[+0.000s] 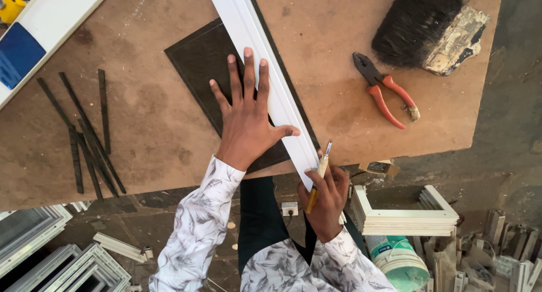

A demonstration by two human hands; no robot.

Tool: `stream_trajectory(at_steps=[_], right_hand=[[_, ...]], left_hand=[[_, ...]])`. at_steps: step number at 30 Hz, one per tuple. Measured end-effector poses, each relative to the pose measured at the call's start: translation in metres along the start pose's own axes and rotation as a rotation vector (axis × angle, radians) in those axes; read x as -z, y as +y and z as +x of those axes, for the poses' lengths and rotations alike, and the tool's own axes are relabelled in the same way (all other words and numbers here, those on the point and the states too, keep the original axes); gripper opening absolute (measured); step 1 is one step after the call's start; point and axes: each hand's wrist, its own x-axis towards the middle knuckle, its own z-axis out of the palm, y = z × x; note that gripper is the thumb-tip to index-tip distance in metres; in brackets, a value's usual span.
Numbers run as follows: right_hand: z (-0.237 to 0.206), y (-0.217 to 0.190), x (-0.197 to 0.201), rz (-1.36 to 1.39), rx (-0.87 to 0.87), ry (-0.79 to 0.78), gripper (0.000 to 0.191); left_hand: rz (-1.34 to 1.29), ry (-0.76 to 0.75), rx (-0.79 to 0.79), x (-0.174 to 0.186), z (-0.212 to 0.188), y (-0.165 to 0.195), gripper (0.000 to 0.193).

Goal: The person uses a utility knife to score and remove a strip from a white plastic profile, then uses pliers to snap off the cut strip. They repeat this process on multiple profiles, collecting the removed strips on the workbench.

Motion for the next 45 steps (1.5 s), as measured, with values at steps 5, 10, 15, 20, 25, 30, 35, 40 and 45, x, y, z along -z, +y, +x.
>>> stream_trajectory(at_steps=[5,10,15,20,25,30,35,40,45], right_hand=[[0.002,-0.001,0.0,0.01,-0.014,0.004,0.045],[0.004,-0.001,0.002,0.018,-0.001,0.001,0.045],[0.004,0.0,0.003,0.016,-0.002,-0.002,0.043],[0.006,0.0,0.003,0.017,0.013,-0.001,0.043],[0.006,-0.002,0.004,0.029,0.011,0.004,0.044],[0.005,-0.001,0.004,0.014,0.003,-0.013,0.044],[0.004,0.0,0.003,0.002,0.01,-0.018,0.043],[0.003,0.0,0.002,0.007,-0.002,-0.017,0.043],[0.004,0.0,0.004,0.011,0.001,-0.018,0.043]], left_hand=[[0.0,-0.002,0.005,-0.001,0.0,-0.001,0.154],[-0.002,0.006,0.007,-0.001,0.0,-0.001,0.154],[-0.007,0.008,0.004,-0.002,0.0,-0.001,0.154],[-0.004,-0.004,0.014,-0.001,0.001,-0.001,0.154],[0.004,-0.003,0.019,-0.001,0.001,-0.001,0.154],[0.014,0.016,0.009,-0.004,-0.001,-0.003,0.153],[0.028,0.005,0.013,-0.009,0.0,-0.005,0.156],[0.028,-0.005,0.023,-0.01,0.0,-0.005,0.156],[0.019,-0.004,0.02,-0.007,0.0,-0.003,0.155]])
